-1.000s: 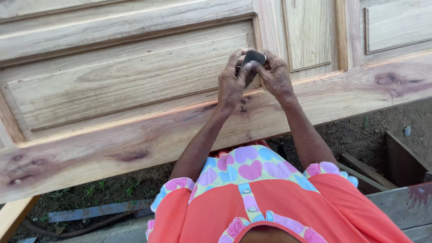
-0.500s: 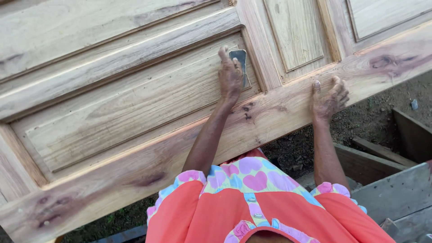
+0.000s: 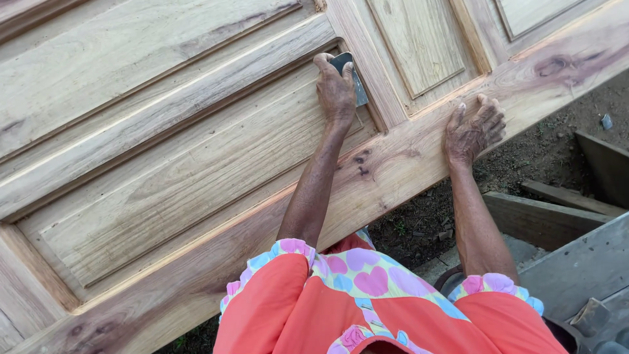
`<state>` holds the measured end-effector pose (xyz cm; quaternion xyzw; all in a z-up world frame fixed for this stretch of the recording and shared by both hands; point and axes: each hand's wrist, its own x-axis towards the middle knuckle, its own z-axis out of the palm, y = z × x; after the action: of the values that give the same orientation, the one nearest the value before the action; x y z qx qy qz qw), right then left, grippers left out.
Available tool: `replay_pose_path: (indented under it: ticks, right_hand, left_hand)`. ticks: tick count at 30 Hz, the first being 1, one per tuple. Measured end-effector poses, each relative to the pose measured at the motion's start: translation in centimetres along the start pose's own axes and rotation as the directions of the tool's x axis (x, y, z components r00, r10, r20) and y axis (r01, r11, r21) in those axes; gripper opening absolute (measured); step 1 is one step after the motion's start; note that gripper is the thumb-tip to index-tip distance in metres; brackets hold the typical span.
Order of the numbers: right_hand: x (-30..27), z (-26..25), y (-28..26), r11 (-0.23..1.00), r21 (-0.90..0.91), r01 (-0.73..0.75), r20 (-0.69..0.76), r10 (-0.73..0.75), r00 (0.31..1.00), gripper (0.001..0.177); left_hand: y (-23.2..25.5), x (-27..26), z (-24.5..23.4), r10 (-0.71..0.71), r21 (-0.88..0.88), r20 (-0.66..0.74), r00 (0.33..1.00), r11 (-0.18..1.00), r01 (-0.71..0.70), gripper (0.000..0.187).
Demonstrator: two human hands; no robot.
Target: Sanding a wooden door with a sanding block to smooth the surface and edges.
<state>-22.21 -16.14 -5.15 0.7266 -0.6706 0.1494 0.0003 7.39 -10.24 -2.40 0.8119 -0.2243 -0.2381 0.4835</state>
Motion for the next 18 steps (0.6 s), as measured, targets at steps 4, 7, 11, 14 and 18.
replay_pose_path:
  ticks: [4, 7, 11, 14, 18]
  right_hand:
    - [0.0, -0.4, -0.5, 1.0, 0.024, -0.019, 0.012, 0.018, 1.0, 0.044]
    - [-0.1, 0.3, 0.2, 1.0, 0.006, -0.004, -0.003, 0.004, 1.0, 0.045]
    - [0.2, -0.8, -1.0, 1.0, 0.0, -0.009, -0.005, 0.009, 1.0, 0.046]
    - [0.1, 0.7, 0.3, 1.0, -0.014, 0.006, -0.023, -0.007, 1.0, 0.047]
    - [-0.1, -1.0, -1.0, 1.0, -0.012, -0.007, -0.004, 0.007, 1.0, 0.048]
  left_hand:
    - [0.5, 1.1, -0.4, -0.124, -0.033, 0.002, 0.992, 0.992, 0.124, 0.041]
    - [0.1, 1.9, 0.3, -0.111, 0.041, -0.042, 0.993, 0.993, 0.113, 0.039]
    - [1.1, 2.5, 0.8, -0.09, 0.169, -0.053, 0.994, 0.981, 0.098, 0.039]
    - [0.3, 2.5, 1.3, -0.083, 0.165, -0.025, 0.996, 0.983, 0.086, 0.04]
    - [-0.8, 2.0, 2.0, -0.043, 0.146, -0.02, 0.999, 0.988, 0.045, 0.038]
